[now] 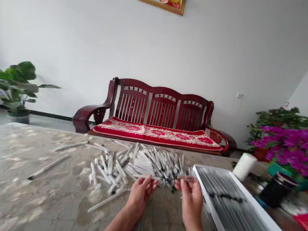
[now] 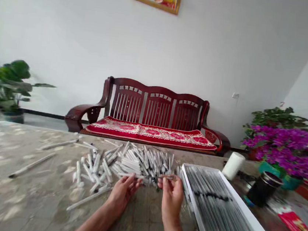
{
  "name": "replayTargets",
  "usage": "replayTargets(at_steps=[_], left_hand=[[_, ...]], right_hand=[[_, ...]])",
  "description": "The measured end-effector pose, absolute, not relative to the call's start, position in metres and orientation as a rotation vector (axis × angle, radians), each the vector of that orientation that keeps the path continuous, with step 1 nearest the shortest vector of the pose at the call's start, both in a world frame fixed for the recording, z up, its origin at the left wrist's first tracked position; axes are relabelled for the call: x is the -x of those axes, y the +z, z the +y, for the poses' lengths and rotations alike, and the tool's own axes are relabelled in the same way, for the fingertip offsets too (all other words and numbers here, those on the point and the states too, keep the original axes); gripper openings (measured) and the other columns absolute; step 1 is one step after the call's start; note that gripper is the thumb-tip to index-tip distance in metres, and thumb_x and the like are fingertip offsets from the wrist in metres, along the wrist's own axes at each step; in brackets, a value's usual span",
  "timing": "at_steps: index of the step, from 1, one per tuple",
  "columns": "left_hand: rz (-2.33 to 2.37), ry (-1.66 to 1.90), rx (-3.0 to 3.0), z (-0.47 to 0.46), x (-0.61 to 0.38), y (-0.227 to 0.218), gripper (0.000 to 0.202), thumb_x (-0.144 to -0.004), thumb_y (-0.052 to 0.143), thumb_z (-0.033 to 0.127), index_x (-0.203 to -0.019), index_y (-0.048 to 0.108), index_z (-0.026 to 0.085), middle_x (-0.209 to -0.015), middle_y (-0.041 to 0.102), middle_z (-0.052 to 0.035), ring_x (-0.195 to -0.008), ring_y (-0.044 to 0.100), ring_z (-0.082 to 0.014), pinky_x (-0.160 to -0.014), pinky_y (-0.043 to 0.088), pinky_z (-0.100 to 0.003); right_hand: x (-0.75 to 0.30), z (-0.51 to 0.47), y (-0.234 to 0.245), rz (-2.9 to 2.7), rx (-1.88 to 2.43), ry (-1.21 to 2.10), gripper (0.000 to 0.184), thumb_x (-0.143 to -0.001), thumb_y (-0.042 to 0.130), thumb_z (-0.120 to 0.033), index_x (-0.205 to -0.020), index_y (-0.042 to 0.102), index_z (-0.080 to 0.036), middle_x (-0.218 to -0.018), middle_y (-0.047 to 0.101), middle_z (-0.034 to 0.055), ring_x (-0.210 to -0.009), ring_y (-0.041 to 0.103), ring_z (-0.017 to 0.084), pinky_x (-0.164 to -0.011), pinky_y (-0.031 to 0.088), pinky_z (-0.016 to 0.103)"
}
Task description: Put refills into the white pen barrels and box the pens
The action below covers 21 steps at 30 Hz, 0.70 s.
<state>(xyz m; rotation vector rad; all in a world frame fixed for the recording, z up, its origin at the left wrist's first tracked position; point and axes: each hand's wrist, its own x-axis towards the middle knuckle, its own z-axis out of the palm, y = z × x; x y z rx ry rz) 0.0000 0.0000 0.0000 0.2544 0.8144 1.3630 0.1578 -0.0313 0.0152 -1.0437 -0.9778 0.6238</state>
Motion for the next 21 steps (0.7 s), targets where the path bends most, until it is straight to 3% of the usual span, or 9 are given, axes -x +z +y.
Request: replayTargets(at_steps=[9,14,21], left_hand=[[0.689,1.287,-0.255,-0.004,-0.006,0.005,0.014,-0.087,0.061,0.005,-0.075,0.060,0.012,-0.067,0.071,-0.0056,-0.062,0.073,-0.0127,-0.057,0.060,-0.018],[0.679,1.363,-0.162,0.000,0.003,0.006,0.015,-0.090,0.056,0.003,-0.078,0.060,0.011,-0.069,0.073,-0.0070,-0.060,0.072,-0.0113,-0.055,0.059,-0.017],[0.714,1.344,-0.197,0.001,0.002,0.003,0.012,-0.089,0.060,0.005,-0.078,0.060,0.012,-0.068,0.073,-0.0058,-0.059,0.072,-0.0110,-0.055,0.059,-0.017]], right_hand=[[-0.155,-0.029,-0.005,-1.254,1.177,0.653,0.026,-0.082,0.064,-0.042,-0.097,0.064,-0.021,-0.090,0.074,0.0065,-0.082,0.071,0.024,-0.074,0.058,0.035],[-0.177,-0.023,-0.010,-1.635,1.521,0.195,0.017,-0.084,0.055,-0.021,-0.091,0.070,-0.023,-0.092,0.073,0.0061,-0.090,0.067,0.024,-0.082,0.050,0.035],[-0.178,-0.022,-0.011,-1.972,1.751,-0.168,0.020,-0.082,0.057,-0.011,-0.081,0.070,-0.025,-0.086,0.070,0.0060,-0.089,0.066,0.025,-0.076,0.046,0.031]])
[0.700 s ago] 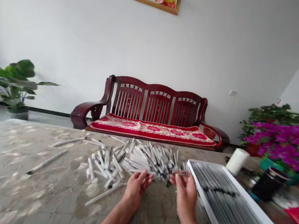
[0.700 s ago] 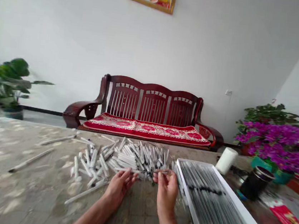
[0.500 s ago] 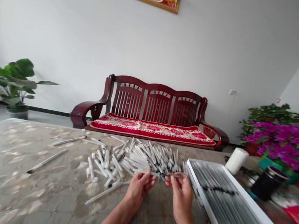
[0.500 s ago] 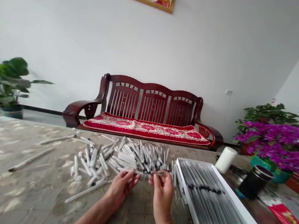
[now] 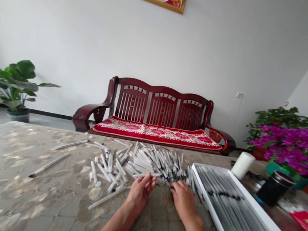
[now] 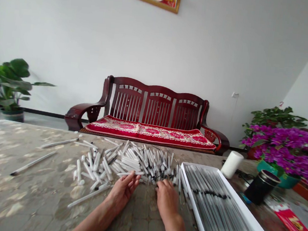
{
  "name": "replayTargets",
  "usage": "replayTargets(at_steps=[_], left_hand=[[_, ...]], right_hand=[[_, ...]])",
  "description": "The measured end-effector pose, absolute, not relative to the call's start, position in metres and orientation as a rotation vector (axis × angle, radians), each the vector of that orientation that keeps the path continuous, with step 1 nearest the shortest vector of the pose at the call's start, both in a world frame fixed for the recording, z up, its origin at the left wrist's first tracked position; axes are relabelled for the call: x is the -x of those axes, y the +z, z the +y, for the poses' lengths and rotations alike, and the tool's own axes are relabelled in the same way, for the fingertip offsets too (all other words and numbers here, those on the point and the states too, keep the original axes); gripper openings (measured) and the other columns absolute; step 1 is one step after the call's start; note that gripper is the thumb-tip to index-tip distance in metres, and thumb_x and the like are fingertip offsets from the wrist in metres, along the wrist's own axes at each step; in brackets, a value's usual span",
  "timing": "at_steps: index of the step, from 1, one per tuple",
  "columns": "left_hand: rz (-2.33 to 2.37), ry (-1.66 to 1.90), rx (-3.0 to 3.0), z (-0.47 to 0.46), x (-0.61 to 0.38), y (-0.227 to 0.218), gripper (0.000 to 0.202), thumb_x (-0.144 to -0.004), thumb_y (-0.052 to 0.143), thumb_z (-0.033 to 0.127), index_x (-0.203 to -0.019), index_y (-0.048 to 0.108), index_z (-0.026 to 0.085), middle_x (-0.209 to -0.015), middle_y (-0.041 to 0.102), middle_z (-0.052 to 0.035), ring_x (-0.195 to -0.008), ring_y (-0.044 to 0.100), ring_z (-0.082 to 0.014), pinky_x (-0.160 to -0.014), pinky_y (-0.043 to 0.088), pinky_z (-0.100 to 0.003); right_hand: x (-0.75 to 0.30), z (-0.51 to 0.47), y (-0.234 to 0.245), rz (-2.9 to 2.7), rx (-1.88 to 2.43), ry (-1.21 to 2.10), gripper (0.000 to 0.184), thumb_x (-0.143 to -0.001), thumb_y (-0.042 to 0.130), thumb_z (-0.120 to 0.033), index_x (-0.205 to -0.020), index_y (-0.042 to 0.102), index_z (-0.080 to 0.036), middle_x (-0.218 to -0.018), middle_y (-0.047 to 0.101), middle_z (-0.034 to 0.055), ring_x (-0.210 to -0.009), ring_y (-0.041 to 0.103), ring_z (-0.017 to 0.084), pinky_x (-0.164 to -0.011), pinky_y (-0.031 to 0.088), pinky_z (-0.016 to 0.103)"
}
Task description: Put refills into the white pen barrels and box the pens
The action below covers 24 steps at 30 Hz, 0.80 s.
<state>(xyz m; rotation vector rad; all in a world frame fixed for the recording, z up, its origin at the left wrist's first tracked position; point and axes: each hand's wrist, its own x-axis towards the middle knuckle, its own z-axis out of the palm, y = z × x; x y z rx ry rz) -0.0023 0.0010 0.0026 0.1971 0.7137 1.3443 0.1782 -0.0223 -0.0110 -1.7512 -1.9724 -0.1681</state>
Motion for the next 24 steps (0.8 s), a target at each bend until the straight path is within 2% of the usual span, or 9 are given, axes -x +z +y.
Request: replayTargets(at_steps=[5,9,14,18,24], left_hand=[[0.727,1.334,-0.232,0.000,0.001,0.000,0.011,-0.088,0.060,0.006,-0.079,0.059,0.013,-0.068,0.072,-0.0055,-0.060,0.072,-0.0113,-0.057,0.059,-0.018],[0.730,1.318,-0.255,0.000,-0.002,-0.002,0.012,-0.086,0.063,0.006,-0.078,0.059,0.014,-0.065,0.071,-0.0033,-0.061,0.072,-0.0123,-0.058,0.060,-0.019],[0.735,1.308,-0.304,0.001,-0.004,-0.003,0.012,-0.082,0.069,0.008,-0.076,0.060,0.014,-0.067,0.071,-0.0033,-0.063,0.072,-0.0130,-0.059,0.059,-0.019],[0.749,1.287,-0.348,-0.003,-0.005,-0.002,0.013,-0.080,0.072,0.009,-0.075,0.062,0.014,-0.066,0.071,-0.0030,-0.062,0.072,-0.0132,-0.059,0.059,-0.021],[0.732,1.265,-0.441,-0.008,-0.005,0.000,0.021,-0.068,0.084,0.018,-0.075,0.064,0.015,-0.067,0.071,-0.0018,-0.063,0.071,-0.0144,-0.057,0.058,-0.021]], right_hand=[[-0.173,-0.018,-0.014,-1.869,1.716,-0.111,0.023,-0.082,0.052,-0.009,-0.085,0.070,-0.022,-0.088,0.071,0.0087,-0.088,0.067,0.025,-0.076,0.049,0.032],[-0.170,-0.017,-0.014,-1.579,1.435,0.199,0.018,-0.085,0.051,-0.023,-0.091,0.068,-0.022,-0.090,0.073,0.0077,-0.085,0.069,0.023,-0.078,0.053,0.034],[-0.159,-0.021,-0.011,-1.336,1.307,0.479,0.021,-0.077,0.062,-0.033,-0.094,0.063,-0.020,-0.080,0.072,0.0055,-0.073,0.069,0.022,-0.068,0.055,0.031],[-0.153,-0.023,-0.010,-1.333,1.320,0.461,0.016,-0.075,0.063,-0.032,-0.085,0.060,-0.021,-0.077,0.070,0.0048,-0.071,0.068,0.022,-0.066,0.054,0.030],[-0.154,-0.021,-0.011,-1.353,1.332,0.408,0.015,-0.074,0.063,-0.028,-0.086,0.061,-0.021,-0.076,0.071,0.0047,-0.069,0.069,0.021,-0.063,0.054,0.029]])
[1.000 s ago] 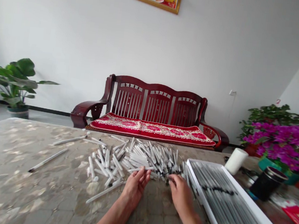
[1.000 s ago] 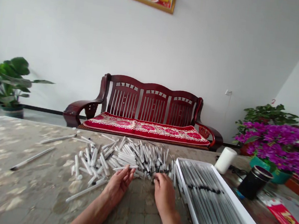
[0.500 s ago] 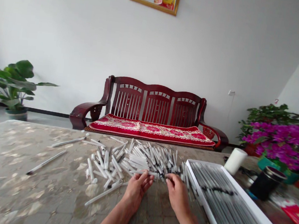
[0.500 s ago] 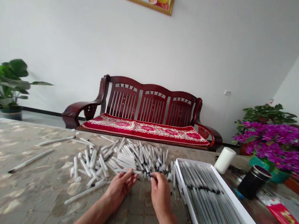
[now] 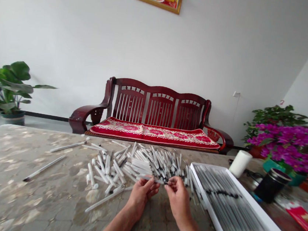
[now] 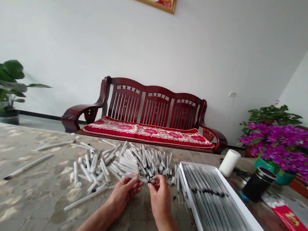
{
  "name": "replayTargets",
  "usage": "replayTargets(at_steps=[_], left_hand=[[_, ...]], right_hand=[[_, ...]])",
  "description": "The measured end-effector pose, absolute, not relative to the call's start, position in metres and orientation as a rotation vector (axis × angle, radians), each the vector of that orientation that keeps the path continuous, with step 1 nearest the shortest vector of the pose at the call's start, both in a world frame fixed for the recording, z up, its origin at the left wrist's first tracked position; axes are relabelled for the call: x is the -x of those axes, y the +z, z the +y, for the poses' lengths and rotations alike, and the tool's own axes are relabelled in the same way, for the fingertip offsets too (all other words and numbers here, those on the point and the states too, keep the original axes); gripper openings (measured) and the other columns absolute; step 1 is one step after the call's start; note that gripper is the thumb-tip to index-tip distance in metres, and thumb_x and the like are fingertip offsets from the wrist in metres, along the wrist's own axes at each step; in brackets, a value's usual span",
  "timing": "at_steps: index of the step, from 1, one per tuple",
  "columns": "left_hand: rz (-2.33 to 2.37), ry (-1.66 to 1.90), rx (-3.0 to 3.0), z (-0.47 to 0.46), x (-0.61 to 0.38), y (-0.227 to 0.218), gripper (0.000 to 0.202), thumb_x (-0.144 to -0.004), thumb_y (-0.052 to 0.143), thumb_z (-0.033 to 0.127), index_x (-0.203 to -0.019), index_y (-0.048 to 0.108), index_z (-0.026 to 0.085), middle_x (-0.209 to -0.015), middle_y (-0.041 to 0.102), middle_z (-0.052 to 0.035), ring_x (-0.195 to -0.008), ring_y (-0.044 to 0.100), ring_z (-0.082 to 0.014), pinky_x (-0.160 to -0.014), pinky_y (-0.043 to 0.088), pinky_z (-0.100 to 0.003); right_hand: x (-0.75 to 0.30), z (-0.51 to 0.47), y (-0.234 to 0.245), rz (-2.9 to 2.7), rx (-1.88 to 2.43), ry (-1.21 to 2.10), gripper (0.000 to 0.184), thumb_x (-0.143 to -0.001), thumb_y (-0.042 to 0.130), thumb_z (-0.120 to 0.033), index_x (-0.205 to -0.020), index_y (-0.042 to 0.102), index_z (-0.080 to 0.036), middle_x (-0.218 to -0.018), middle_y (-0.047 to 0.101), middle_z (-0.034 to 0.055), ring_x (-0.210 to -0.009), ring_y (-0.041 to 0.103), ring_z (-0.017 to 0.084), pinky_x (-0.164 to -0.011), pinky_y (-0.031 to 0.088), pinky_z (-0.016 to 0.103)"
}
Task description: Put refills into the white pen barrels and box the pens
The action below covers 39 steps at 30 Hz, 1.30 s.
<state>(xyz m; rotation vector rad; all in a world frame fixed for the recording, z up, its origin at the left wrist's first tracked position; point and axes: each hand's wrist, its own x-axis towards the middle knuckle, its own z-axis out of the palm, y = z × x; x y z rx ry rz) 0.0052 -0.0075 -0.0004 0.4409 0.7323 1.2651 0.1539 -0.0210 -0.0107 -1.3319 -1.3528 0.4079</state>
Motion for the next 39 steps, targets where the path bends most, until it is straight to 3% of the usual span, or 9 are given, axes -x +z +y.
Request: replayTargets(at_steps=[9,15,20,25,36,39], left_hand=[[0.741,1.282,-0.503,-0.008,-0.007,-0.003,0.030,-0.059,0.089,0.023,-0.075,0.065,0.014,-0.069,0.072,-0.0027,-0.063,0.071,-0.0154,-0.057,0.057,-0.023],[0.757,1.315,-0.538,-0.008,-0.008,-0.007,0.035,-0.053,0.091,0.027,-0.074,0.065,0.015,-0.064,0.071,-0.0006,-0.060,0.070,-0.0151,-0.055,0.056,-0.022],[0.742,1.302,-0.511,-0.008,-0.008,-0.006,0.033,-0.055,0.091,0.025,-0.073,0.066,0.014,-0.064,0.071,-0.0017,-0.061,0.070,-0.0154,-0.056,0.056,-0.022],[0.740,1.283,-0.486,-0.009,-0.008,-0.006,0.030,-0.057,0.090,0.023,-0.072,0.066,0.014,-0.065,0.072,-0.0030,-0.062,0.070,-0.0154,-0.056,0.056,-0.022],[0.748,1.309,-0.578,-0.013,-0.008,-0.007,0.036,-0.052,0.092,0.032,-0.071,0.068,0.014,-0.061,0.070,-0.0021,-0.059,0.068,-0.0151,-0.057,0.055,-0.023],[0.753,1.292,-0.554,-0.013,-0.008,-0.005,0.036,-0.051,0.092,0.033,-0.069,0.067,0.014,-0.061,0.071,-0.0024,-0.060,0.068,-0.0145,-0.058,0.055,-0.022]], right_hand=[[-0.156,-0.026,-0.012,-1.571,1.335,0.174,0.008,-0.085,0.058,-0.025,-0.090,0.063,-0.022,-0.083,0.071,0.0053,-0.076,0.069,0.020,-0.069,0.055,0.029],[-0.160,-0.026,-0.013,-1.706,1.281,0.053,0.016,-0.085,0.053,-0.017,-0.096,0.064,-0.023,-0.087,0.069,0.0062,-0.083,0.067,0.021,-0.076,0.054,0.033],[-0.159,-0.025,-0.012,-1.585,1.272,0.271,0.020,-0.086,0.055,-0.023,-0.105,0.063,-0.021,-0.083,0.071,0.0044,-0.075,0.068,0.018,-0.070,0.055,0.028],[-0.162,-0.026,-0.005,-1.676,1.260,0.219,0.012,-0.089,0.055,-0.027,-0.085,0.065,-0.022,-0.083,0.070,0.0057,-0.079,0.066,0.020,-0.073,0.052,0.029],[-0.156,-0.028,-0.011,-1.710,1.436,0.199,0.050,-0.099,0.031,-0.052,-0.070,0.058,-0.022,-0.060,0.063,0.0028,-0.055,0.057,0.016,-0.052,0.036,0.025],[-0.155,-0.032,-0.007,-1.745,1.397,0.274,0.046,-0.099,0.033,-0.050,-0.078,0.062,-0.021,-0.071,0.068,0.0042,-0.066,0.062,0.017,-0.059,0.041,0.025]])
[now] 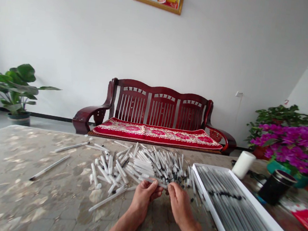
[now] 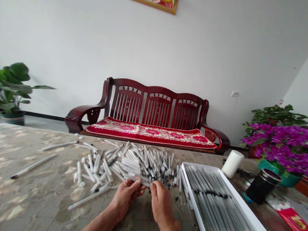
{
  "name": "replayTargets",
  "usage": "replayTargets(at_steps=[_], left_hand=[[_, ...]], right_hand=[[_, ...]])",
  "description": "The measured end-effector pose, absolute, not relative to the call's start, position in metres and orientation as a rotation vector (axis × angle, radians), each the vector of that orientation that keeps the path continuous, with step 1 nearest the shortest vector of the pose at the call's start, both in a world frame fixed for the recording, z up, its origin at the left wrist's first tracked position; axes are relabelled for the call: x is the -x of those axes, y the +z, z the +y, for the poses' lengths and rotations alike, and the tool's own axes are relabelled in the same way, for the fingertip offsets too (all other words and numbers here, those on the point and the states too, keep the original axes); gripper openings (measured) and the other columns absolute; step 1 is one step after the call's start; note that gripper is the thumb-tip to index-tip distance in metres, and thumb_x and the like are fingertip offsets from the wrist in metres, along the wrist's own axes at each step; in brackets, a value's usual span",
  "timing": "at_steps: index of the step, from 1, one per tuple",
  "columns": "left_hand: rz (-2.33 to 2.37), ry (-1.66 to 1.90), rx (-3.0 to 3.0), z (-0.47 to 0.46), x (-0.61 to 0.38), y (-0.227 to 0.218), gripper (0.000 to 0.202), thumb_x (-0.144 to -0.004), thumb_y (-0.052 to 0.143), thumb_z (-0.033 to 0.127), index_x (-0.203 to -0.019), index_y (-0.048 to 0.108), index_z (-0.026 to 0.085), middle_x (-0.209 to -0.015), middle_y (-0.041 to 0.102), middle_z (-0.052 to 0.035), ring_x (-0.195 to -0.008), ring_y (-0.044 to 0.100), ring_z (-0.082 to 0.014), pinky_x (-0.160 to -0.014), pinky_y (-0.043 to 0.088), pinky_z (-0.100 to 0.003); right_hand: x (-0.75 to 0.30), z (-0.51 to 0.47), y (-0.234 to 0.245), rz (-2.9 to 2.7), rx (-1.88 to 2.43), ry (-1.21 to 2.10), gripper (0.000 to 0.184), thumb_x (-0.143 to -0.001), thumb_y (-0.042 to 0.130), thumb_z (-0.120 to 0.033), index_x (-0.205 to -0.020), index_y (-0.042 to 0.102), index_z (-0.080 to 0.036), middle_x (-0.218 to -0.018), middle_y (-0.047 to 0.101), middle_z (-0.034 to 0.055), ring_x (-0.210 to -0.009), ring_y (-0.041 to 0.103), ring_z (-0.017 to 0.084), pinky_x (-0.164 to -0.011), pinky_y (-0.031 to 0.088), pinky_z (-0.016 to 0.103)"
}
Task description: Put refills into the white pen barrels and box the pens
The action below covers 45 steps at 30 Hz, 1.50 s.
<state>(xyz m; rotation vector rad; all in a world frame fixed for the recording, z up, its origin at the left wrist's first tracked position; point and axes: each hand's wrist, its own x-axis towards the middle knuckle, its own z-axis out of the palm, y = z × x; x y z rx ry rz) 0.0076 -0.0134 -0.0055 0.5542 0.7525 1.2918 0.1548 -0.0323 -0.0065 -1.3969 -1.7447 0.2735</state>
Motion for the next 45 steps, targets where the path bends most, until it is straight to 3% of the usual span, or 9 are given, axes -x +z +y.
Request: replayTargets(at_steps=[3,8,14,20,26,31,36,41,45], left_hand=[[0.746,1.270,-0.553,-0.0144,-0.0078,-0.0053,0.036,-0.052,0.092,0.034,-0.068,0.067,0.014,-0.061,0.071,-0.0030,-0.059,0.068,-0.0141,-0.058,0.055,-0.022],[0.738,1.239,-0.583,-0.0164,-0.0096,-0.0063,0.036,-0.054,0.091,0.033,-0.072,0.068,0.013,-0.063,0.072,-0.0037,-0.061,0.069,-0.0155,-0.058,0.055,-0.023],[0.749,1.254,-0.536,-0.0146,-0.0085,-0.0066,0.030,-0.058,0.090,0.027,-0.071,0.066,0.014,-0.063,0.071,-0.0030,-0.060,0.069,-0.0150,-0.058,0.055,-0.022],[0.752,1.238,-0.566,-0.0150,-0.0093,-0.0071,0.033,-0.055,0.091,0.029,-0.072,0.066,0.014,-0.064,0.071,-0.0027,-0.060,0.069,-0.0154,-0.058,0.055,-0.023],[0.759,1.248,-0.559,-0.0150,-0.0095,-0.0077,0.034,-0.054,0.091,0.031,-0.071,0.066,0.014,-0.064,0.071,-0.0025,-0.060,0.069,-0.0147,-0.058,0.056,-0.023],[0.761,1.241,-0.581,-0.0146,-0.0104,-0.0084,0.033,-0.056,0.090,0.031,-0.072,0.066,0.014,-0.063,0.071,-0.0027,-0.060,0.069,-0.0155,-0.057,0.055,-0.023],[0.769,1.243,-0.572,-0.0128,-0.0097,-0.0094,0.034,-0.056,0.090,0.032,-0.072,0.066,0.014,-0.064,0.072,-0.0032,-0.061,0.069,-0.0154,-0.058,0.055,-0.023],[0.764,1.233,-0.595,-0.0130,-0.0098,-0.0096,0.039,-0.051,0.092,0.036,-0.072,0.066,0.015,-0.062,0.071,-0.0014,-0.059,0.068,-0.0148,-0.057,0.055,-0.023],[0.781,1.231,-0.598,-0.0134,-0.0099,-0.0093,0.042,-0.049,0.092,0.039,-0.071,0.066,0.015,-0.062,0.071,-0.0018,-0.059,0.068,-0.0145,-0.057,0.055,-0.023]], right_hand=[[-0.1554,-0.0347,-0.0042,-1.778,1.358,0.275,0.040,-0.097,0.039,-0.048,-0.082,0.063,-0.020,-0.079,0.069,0.0047,-0.076,0.064,0.019,-0.067,0.043,0.026],[-0.1587,-0.0350,-0.0077,-1.676,1.413,0.491,0.054,-0.096,0.034,-0.057,-0.063,0.057,-0.021,-0.055,0.058,0.0006,-0.052,0.055,0.017,-0.050,0.037,0.025],[-0.1589,-0.0359,-0.0036,-1.705,1.381,0.400,0.039,-0.093,0.044,-0.054,-0.083,0.061,-0.021,-0.073,0.067,0.0019,-0.068,0.062,0.019,-0.061,0.043,0.026],[-0.1576,-0.0358,-0.0056,-1.680,1.448,0.406,0.051,-0.096,0.031,-0.056,-0.066,0.053,-0.022,-0.057,0.059,0.0006,-0.054,0.055,0.017,-0.052,0.034,0.026],[-0.1577,-0.0368,-0.0050,-1.716,1.406,0.354,0.037,-0.095,0.041,-0.050,-0.079,0.058,-0.021,-0.072,0.066,0.0017,-0.067,0.061,0.018,-0.060,0.038,0.026],[-0.1569,-0.0347,-0.0082,-1.676,1.482,0.409,0.051,-0.096,0.030,-0.056,-0.065,0.053,-0.022,-0.055,0.057,0.0007,-0.053,0.055,0.017,-0.052,0.034,0.026],[-0.1563,-0.0385,-0.0032,-1.685,1.414,0.432,0.042,-0.094,0.040,-0.055,-0.081,0.060,-0.020,-0.072,0.067,0.0023,-0.066,0.061,0.018,-0.060,0.039,0.025],[-0.1562,-0.0375,-0.0071,-1.669,1.468,0.425,0.051,-0.094,0.034,-0.059,-0.065,0.053,-0.021,-0.056,0.057,0.0009,-0.054,0.054,0.017,-0.052,0.033,0.026],[-0.1561,-0.0386,-0.0058,-1.664,1.466,0.484,0.052,-0.094,0.034,-0.060,-0.068,0.057,-0.021,-0.057,0.058,0.0008,-0.054,0.054,0.017,-0.052,0.033,0.026]])
